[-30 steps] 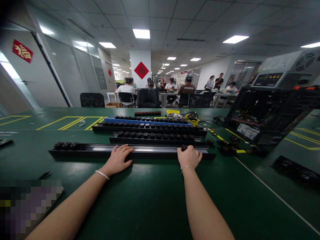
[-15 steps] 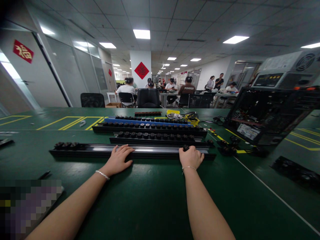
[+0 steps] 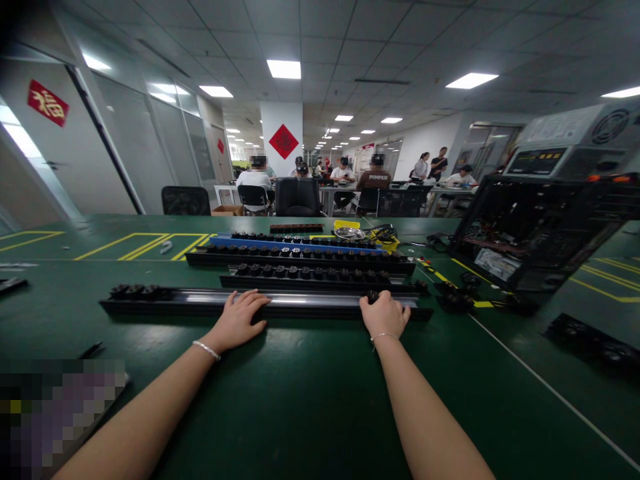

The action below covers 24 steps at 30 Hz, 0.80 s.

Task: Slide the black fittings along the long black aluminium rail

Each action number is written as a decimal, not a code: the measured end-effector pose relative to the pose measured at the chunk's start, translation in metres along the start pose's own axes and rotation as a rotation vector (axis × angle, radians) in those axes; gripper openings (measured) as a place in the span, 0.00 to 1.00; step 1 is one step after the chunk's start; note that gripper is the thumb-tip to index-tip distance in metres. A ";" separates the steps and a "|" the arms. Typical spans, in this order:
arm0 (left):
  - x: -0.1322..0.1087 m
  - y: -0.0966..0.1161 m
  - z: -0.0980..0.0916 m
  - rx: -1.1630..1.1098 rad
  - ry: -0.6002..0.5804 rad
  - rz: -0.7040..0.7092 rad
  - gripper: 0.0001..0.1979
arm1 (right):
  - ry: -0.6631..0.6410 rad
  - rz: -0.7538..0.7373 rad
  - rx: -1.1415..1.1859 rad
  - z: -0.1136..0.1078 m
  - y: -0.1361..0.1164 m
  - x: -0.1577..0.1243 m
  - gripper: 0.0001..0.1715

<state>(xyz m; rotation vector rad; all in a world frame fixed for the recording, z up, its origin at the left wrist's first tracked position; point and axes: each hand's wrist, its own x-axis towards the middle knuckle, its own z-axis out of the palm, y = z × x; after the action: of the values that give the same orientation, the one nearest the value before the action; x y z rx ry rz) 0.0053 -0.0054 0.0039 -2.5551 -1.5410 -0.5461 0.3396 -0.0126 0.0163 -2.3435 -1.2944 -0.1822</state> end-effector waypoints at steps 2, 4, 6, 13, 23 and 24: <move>0.000 0.000 0.000 -0.006 -0.005 -0.006 0.24 | -0.012 -0.024 -0.006 0.000 0.003 0.001 0.25; 0.000 0.000 0.000 -0.010 -0.005 -0.008 0.24 | 0.001 -0.031 -0.002 0.001 0.005 0.002 0.25; -0.001 0.000 0.000 -0.009 -0.002 -0.005 0.24 | 0.026 -0.026 0.007 0.003 0.007 0.002 0.25; -0.001 0.000 -0.001 -0.009 -0.007 -0.007 0.24 | 0.075 -0.030 0.027 0.009 0.016 0.007 0.24; -0.001 0.000 -0.002 -0.013 -0.011 0.000 0.24 | 0.089 -0.017 0.018 0.007 0.020 0.009 0.24; -0.001 0.000 -0.002 -0.014 -0.010 0.003 0.24 | 0.088 -0.015 0.015 0.007 0.020 0.009 0.24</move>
<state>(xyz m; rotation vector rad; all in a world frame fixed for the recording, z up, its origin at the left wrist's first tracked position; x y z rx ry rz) 0.0047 -0.0071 0.0052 -2.5733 -1.5422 -0.5462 0.3608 -0.0116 0.0066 -2.2874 -1.2673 -0.2764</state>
